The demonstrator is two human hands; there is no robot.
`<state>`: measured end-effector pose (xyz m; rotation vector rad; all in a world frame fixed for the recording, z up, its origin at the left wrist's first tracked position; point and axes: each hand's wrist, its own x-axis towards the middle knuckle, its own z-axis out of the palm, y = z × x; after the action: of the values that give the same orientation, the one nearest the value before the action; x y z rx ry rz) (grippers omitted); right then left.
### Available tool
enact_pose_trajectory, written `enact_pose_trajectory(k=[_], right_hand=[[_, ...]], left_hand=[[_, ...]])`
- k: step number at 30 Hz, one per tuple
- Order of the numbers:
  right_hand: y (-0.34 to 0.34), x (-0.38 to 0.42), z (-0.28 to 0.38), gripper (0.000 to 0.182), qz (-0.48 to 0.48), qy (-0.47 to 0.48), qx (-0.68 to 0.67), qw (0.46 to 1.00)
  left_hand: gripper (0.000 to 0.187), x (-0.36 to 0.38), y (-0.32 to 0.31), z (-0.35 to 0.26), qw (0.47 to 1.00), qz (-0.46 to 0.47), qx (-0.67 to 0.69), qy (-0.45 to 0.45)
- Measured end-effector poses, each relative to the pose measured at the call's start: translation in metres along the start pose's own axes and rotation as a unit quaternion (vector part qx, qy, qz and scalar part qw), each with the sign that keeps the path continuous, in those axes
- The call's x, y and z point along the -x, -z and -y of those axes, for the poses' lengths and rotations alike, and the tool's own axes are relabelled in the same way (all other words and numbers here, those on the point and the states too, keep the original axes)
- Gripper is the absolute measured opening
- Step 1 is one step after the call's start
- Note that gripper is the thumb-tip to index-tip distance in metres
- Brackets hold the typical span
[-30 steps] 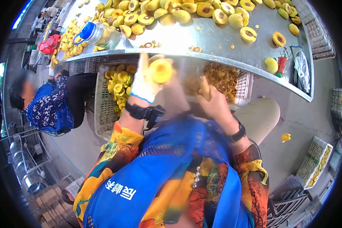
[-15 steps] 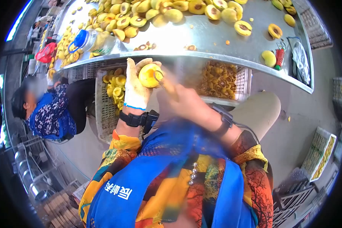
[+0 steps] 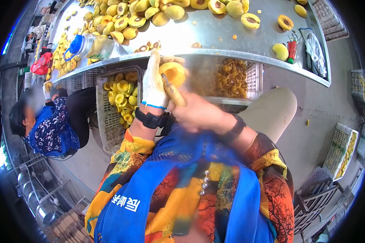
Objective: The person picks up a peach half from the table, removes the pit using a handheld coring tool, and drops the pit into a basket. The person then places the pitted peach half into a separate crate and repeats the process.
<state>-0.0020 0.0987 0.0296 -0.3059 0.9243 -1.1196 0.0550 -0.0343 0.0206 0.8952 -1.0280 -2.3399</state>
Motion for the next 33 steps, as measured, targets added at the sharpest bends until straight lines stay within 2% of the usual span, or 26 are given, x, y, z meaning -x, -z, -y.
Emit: enact_pose_trajectory(k=[2, 5, 8, 9, 10, 12, 13, 15, 19, 22, 25, 28, 33], right_hand=[[0.007, 0.001, 0.0, 0.008, 0.063, -0.006, -0.082, 0.995], [0.018, -0.003, -0.005, 0.01, 0.113, 0.017, -0.061, 0.992], [0.019, 0.004, 0.0, 0.012, 0.113, 0.105, 0.132, 0.979], [0.016, 0.001, 0.0, 0.013, 0.016, 0.112, 0.145, 0.983], [0.014, -0.003, 0.001, 0.014, -0.074, 0.105, 0.137, 0.982], [0.017, -0.013, -0.008, 0.013, -0.161, 0.147, 0.143, 0.966], [0.015, -0.014, -0.007, 0.013, -0.172, 0.137, 0.152, 0.963], [0.01, -0.017, -0.007, 0.013, -0.195, 0.118, 0.168, 0.959], [0.001, -0.012, -0.001, 0.014, -0.208, 0.089, 0.15, 0.963], [-0.002, -0.012, -0.003, 0.014, -0.204, 0.086, 0.137, 0.966], [-0.003, -0.012, -0.004, 0.014, -0.188, 0.079, 0.137, 0.969], [-0.004, -0.01, -0.004, 0.014, -0.163, 0.059, 0.15, 0.973], [-0.001, -0.007, -0.005, 0.011, -0.12, 0.034, 0.158, 0.979]], left_hand=[[0.05, 0.0, -0.003, 0.002, 0.996, 0.015, 0.083, 0.036], [0.048, -0.002, -0.001, -0.006, 0.983, 0.022, 0.134, 0.127], [0.048, -0.016, 0.028, 0.004, 0.983, 0.059, 0.115, 0.13], [0.047, -0.019, 0.036, 0.008, 0.967, 0.11, 0.176, 0.147], [0.046, -0.018, 0.034, 0.009, 0.977, 0.087, 0.159, 0.115], [0.044, -0.012, 0.024, 0.015, 0.99, 0.041, 0.125, 0.052], [0.04, -0.009, 0.021, 0.014, 0.985, 0.046, 0.16, 0.051], [0.039, -0.005, 0.013, 0.014, 0.989, 0.016, 0.139, 0.042], [0.036, -0.002, 0.004, 0.018, 0.991, -0.026, 0.131, 0.029], [0.035, -0.003, 0.003, 0.02, 0.992, -0.015, 0.122, 0.004], [0.038, -0.008, 0.003, 0.023, 0.997, -0.022, 0.056, -0.039], [0.044, -0.005, 0.001, 0.016, 0.997, -0.051, 0.05, 0.007], [0.055, -0.004, 0.007, 0.014, 1.0, -0.004, 0.012, 0.013]])
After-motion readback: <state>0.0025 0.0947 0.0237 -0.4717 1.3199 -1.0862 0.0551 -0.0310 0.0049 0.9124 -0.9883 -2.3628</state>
